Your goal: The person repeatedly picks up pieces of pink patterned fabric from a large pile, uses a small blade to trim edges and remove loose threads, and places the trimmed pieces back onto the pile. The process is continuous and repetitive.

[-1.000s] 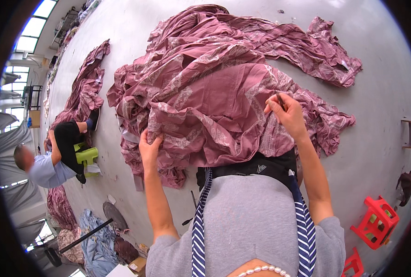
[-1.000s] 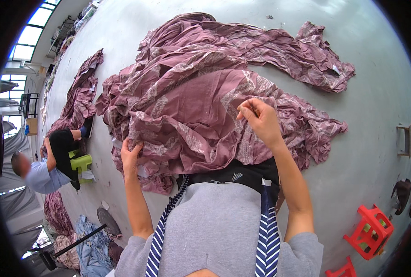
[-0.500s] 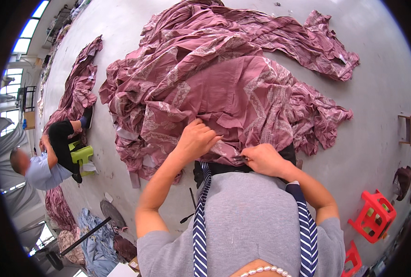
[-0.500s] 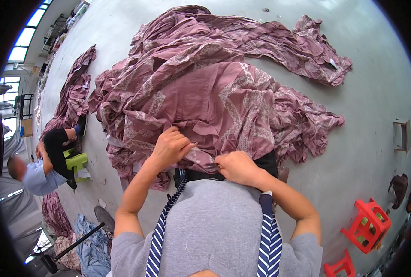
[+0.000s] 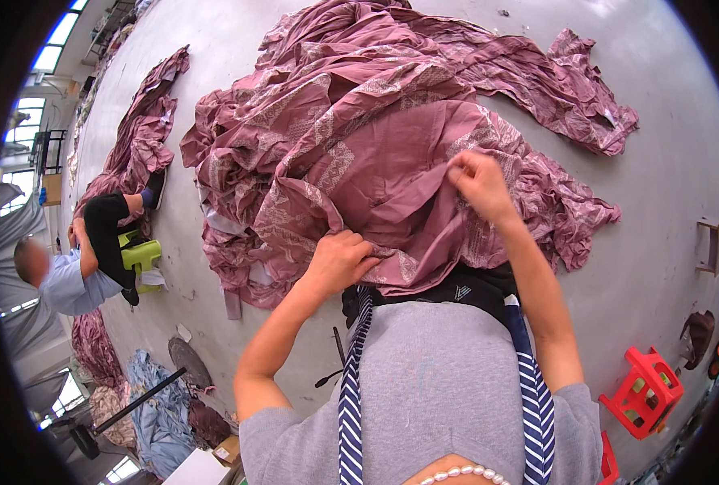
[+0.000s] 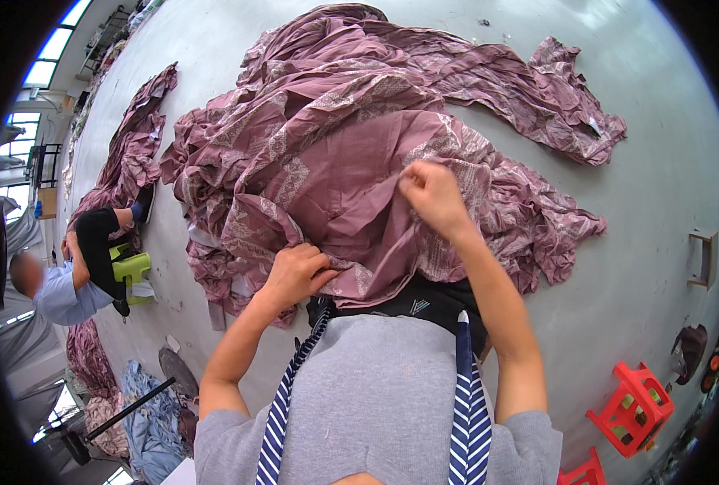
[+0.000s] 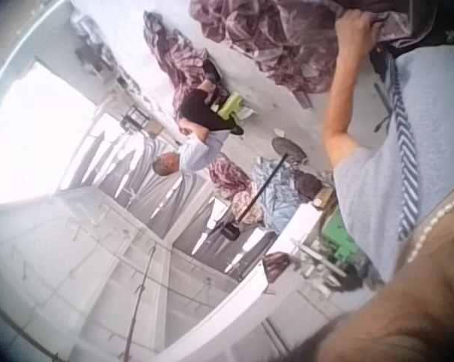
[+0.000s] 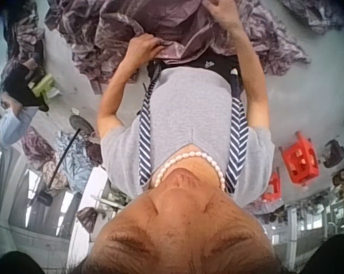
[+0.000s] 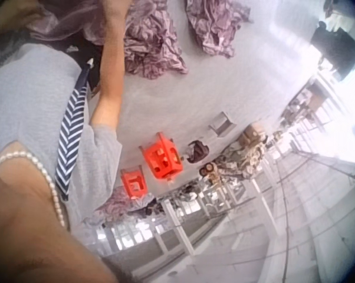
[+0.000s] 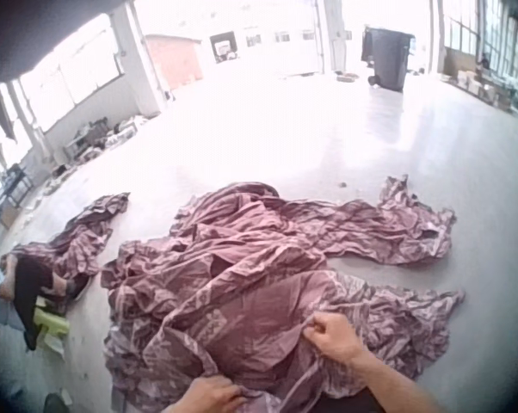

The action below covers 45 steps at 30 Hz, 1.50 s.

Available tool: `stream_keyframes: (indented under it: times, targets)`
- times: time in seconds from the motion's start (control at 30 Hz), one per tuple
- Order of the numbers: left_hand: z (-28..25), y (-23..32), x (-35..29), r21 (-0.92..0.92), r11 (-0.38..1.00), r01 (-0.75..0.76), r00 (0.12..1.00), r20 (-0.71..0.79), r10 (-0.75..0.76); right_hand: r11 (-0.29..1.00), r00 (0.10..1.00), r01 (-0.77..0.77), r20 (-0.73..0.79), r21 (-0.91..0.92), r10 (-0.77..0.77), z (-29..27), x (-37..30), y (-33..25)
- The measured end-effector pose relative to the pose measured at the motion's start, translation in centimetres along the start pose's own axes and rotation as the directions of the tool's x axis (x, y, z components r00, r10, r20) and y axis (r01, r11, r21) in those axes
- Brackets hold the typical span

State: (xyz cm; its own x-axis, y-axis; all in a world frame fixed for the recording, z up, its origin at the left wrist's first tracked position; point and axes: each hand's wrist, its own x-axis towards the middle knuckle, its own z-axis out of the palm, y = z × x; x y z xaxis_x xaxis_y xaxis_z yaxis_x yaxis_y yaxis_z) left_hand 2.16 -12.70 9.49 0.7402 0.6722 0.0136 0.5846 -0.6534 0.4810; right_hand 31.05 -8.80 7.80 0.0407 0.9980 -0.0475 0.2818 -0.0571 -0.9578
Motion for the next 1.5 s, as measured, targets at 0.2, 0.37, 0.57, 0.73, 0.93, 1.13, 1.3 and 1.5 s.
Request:
stream_keyframes:
  times: [0.2,0.37,0.57,0.73,0.93,1.13,1.3,1.5]
  targets:
    - [-0.1,1.5,2.3,-0.011,0.989,0.149,0.975,-0.164,-0.149,0.987,0.996,-0.087,0.041,0.135,0.082,-1.2,4.5,-0.3]
    - [0.4,2.9,4.7,-0.155,0.979,0.131,0.973,-0.169,-0.157,0.982,0.998,0.036,0.045,0.183,-0.045,-1.0,6.0,-1.8]
    - [3.0,2.0,7.6,-0.808,0.445,0.387,0.895,0.213,-0.392,0.971,0.995,0.043,0.078,0.233,-0.063,-1.2,5.7,-2.5]
    - [2.3,3.7,8.4,-0.944,0.083,0.320,0.867,0.257,-0.428,0.975,0.999,0.019,0.033,0.223,-0.027,-1.8,5.1,-1.2]
    - [2.8,3.8,7.4,-0.972,0.096,0.215,0.828,0.129,-0.546,0.973,0.999,-0.043,0.033,0.227,0.037,-2.1,4.0,-1.0]
    - [3.0,2.5,6.0,-0.956,0.158,0.247,0.799,0.108,-0.591,0.946,0.985,0.156,-0.021,-0.284,-0.169,-1.9,2.8,-3.1]
    - [2.9,2.7,5.5,-0.972,0.080,0.219,0.778,0.124,-0.616,0.795,0.923,0.369,0.293,-0.481,-0.251,-1.6,-0.2,-7.9]
    - [3.5,2.8,5.4,-0.970,0.156,0.188,0.805,0.061,-0.591,0.704,0.811,0.474,0.573,-0.530,-0.114,-1.1,-1.3,-7.2]
